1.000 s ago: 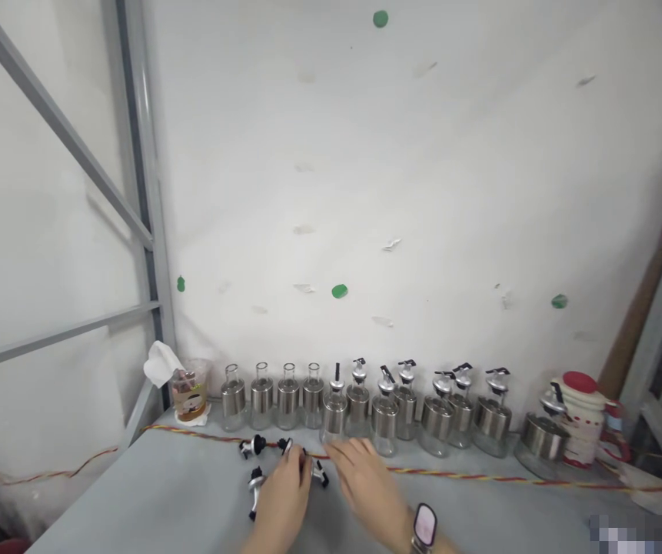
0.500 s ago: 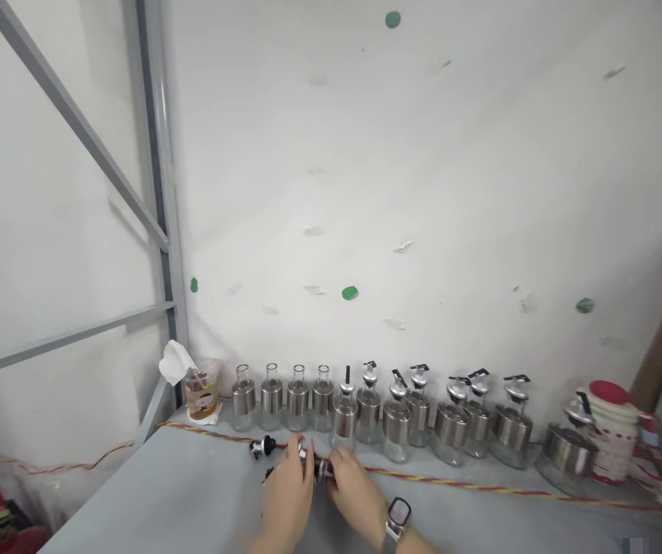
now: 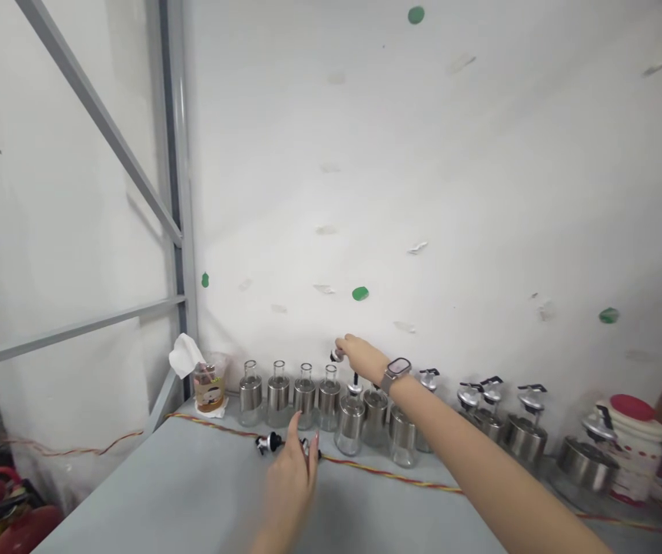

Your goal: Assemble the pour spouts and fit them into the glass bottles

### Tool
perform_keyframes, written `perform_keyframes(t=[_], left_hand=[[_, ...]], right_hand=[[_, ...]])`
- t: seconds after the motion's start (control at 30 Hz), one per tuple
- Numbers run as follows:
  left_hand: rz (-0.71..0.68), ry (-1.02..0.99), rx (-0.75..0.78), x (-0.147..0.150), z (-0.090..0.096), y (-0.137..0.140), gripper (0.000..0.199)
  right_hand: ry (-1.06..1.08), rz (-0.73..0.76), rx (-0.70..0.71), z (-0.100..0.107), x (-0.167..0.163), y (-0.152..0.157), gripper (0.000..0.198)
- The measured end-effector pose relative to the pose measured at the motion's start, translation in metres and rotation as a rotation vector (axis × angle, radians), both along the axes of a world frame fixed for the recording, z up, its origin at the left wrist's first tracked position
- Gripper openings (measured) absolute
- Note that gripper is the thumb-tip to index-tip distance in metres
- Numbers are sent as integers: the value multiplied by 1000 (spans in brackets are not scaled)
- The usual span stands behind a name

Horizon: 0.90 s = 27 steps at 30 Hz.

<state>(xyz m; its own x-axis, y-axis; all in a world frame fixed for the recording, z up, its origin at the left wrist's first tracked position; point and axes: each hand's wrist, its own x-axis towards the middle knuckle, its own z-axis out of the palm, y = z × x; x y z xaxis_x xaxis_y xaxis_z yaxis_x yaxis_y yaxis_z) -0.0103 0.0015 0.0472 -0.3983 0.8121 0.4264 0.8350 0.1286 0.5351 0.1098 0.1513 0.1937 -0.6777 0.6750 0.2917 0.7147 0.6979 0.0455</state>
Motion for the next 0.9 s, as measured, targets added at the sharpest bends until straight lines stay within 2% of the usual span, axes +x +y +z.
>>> perform_keyframes(t=[0.1, 0.33, 0.6, 0.9], left_hand=[[-78, -48, 25, -1, 4, -1, 55], [-43, -109, 60, 1, 9, -2, 54], [-34, -146, 32, 1, 7, 0, 50], [-66, -221, -22, 1, 8, -1, 47]], right_hand=[[-98, 40, 34, -6, -9, 9, 30], [-180, 81, 123, -14, -20, 19, 29], [-164, 8, 184, -35, -18, 4, 28], [-116, 19, 200, -38, -15, -9, 23]])
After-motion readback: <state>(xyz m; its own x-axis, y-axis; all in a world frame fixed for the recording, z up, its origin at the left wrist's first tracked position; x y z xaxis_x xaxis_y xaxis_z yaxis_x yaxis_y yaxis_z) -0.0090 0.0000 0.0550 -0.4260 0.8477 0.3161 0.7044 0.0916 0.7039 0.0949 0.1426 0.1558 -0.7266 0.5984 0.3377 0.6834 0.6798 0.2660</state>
